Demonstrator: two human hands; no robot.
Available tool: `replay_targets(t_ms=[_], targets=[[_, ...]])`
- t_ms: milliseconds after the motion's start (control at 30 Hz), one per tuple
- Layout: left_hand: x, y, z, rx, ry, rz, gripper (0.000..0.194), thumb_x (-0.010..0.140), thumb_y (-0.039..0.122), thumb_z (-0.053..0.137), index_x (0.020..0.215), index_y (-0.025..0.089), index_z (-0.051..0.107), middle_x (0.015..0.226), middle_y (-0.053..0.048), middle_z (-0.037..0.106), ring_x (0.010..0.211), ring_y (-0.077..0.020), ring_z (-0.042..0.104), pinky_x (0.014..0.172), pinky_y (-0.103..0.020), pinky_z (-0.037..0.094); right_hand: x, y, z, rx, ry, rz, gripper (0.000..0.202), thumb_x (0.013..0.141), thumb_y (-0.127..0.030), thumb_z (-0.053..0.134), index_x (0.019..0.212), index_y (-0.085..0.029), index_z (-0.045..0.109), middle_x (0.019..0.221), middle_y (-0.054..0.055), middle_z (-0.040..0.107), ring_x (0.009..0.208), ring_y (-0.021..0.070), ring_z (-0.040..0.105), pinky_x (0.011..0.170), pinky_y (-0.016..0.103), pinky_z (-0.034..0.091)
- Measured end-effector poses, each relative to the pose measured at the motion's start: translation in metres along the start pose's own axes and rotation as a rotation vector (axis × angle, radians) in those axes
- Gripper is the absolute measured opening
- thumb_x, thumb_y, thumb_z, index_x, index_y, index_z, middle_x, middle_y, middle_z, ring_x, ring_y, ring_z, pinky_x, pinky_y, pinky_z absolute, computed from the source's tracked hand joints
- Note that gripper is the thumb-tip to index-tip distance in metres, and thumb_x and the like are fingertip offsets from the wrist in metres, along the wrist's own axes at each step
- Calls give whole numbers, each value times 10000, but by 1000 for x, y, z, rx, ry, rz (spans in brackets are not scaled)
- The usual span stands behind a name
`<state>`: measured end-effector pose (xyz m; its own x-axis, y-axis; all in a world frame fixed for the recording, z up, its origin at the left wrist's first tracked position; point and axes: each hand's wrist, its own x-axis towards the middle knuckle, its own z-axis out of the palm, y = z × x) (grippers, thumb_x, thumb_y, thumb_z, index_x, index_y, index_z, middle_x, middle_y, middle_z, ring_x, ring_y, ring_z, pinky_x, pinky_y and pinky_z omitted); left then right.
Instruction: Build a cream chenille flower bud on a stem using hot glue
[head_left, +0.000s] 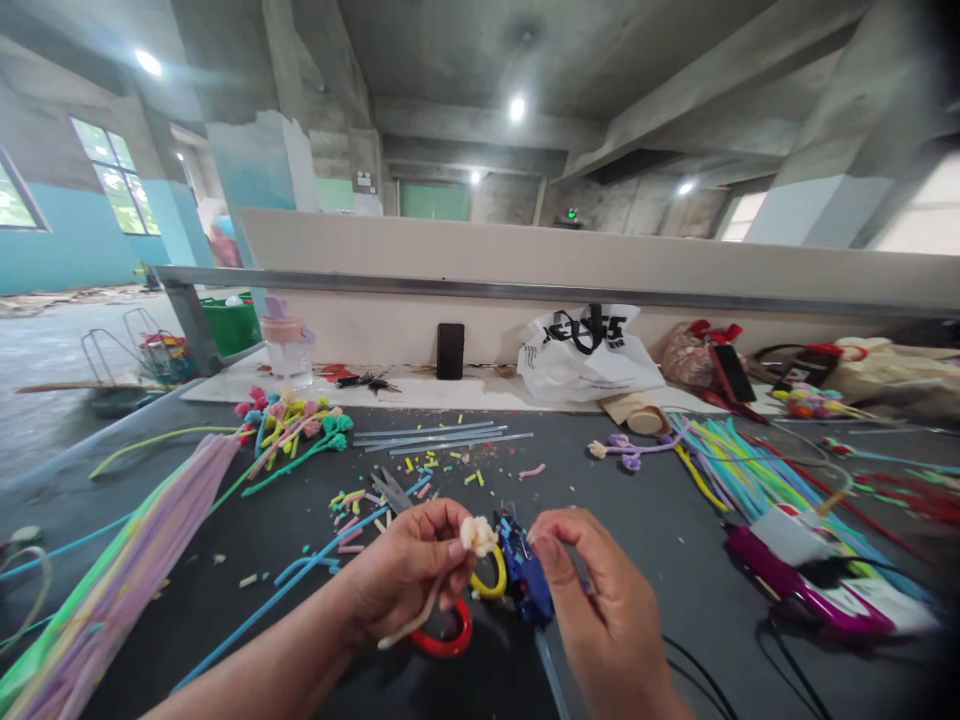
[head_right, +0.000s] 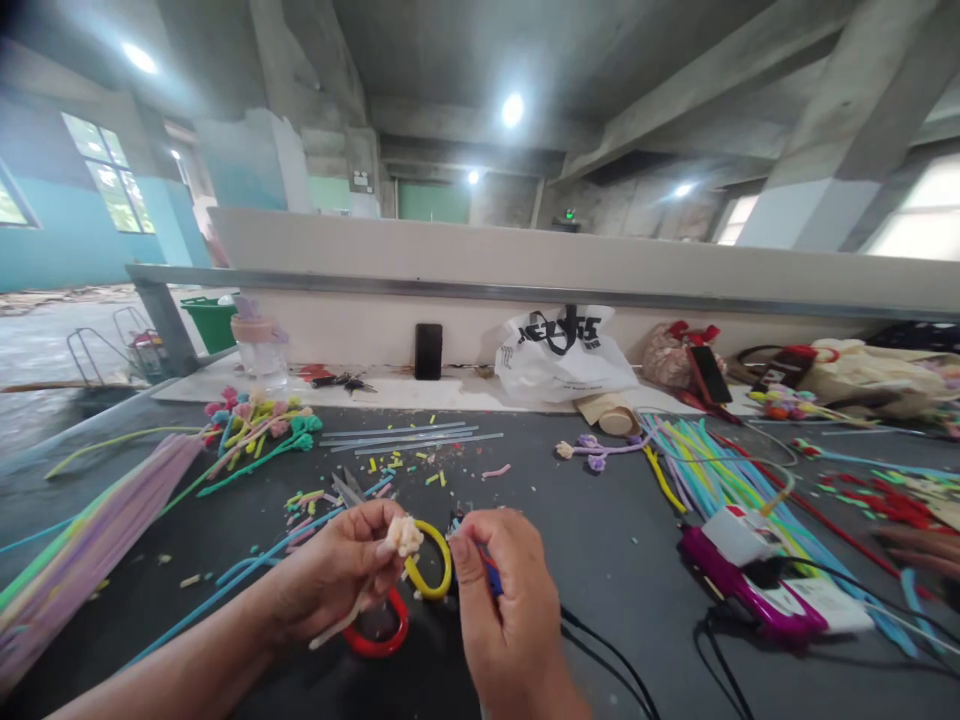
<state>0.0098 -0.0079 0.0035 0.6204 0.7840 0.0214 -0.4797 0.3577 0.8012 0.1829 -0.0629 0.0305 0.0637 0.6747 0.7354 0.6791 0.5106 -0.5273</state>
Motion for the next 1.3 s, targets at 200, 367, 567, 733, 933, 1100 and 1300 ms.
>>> replay_targets(t_ms=[200,367,567,733,933,1100,1300], targets=[[0,-5,0,-36,-23,54,209,662,165,740,766,123,564,633,-10,612,482,-68,533,457,-162,417,-7,1,8,-84,11,-226,114,840,-133,475,891,-221,527,829,27,623,786,164,582,751,303,440],[-1,-2,3,-54,21,60,241,638,167,761,747,135,548,629,-1,624,479,-64,531,477,-166,419,-8,0,13,-112,-22,-295,135,819,-129,530,915,-225,521,836,19,634,782,167,588,856,359,376],[-1,0,4,-53,19,36,279,609,224,788,739,128,560,660,-16,638,503,-70,546,508,-176,422,-7,1,14,-109,-31,-300,138,813,-104,555,887,-218,532,810,6,647,757,153,600,875,359,365],[-3,1,5,39,-14,-22,364,593,281,795,871,126,619,677,-27,648,488,-93,560,490,-201,427,-7,-1,13,-82,-26,-326,143,812,-95,547,874,-224,538,781,2,649,737,150,601,860,360,399],[-6,-1,1,142,-26,5,236,654,277,757,772,89,677,706,-48,638,637,-97,558,635,-190,410,-8,-6,6,9,-38,-111,84,844,-175,504,892,-220,556,815,31,637,743,155,601,678,265,470],[-2,-5,-1,105,35,40,205,665,273,749,712,92,666,657,-22,593,594,-72,494,589,-170,358,-7,-7,4,-10,-24,-209,96,836,-131,501,857,-213,546,764,9,621,709,143,582,745,293,448],[-3,-8,4,88,49,26,215,694,298,720,693,98,642,570,10,511,513,-54,398,495,-171,272,-6,-8,6,-105,-34,-305,128,819,-108,531,876,-223,532,773,-6,656,695,138,600,875,353,372]])
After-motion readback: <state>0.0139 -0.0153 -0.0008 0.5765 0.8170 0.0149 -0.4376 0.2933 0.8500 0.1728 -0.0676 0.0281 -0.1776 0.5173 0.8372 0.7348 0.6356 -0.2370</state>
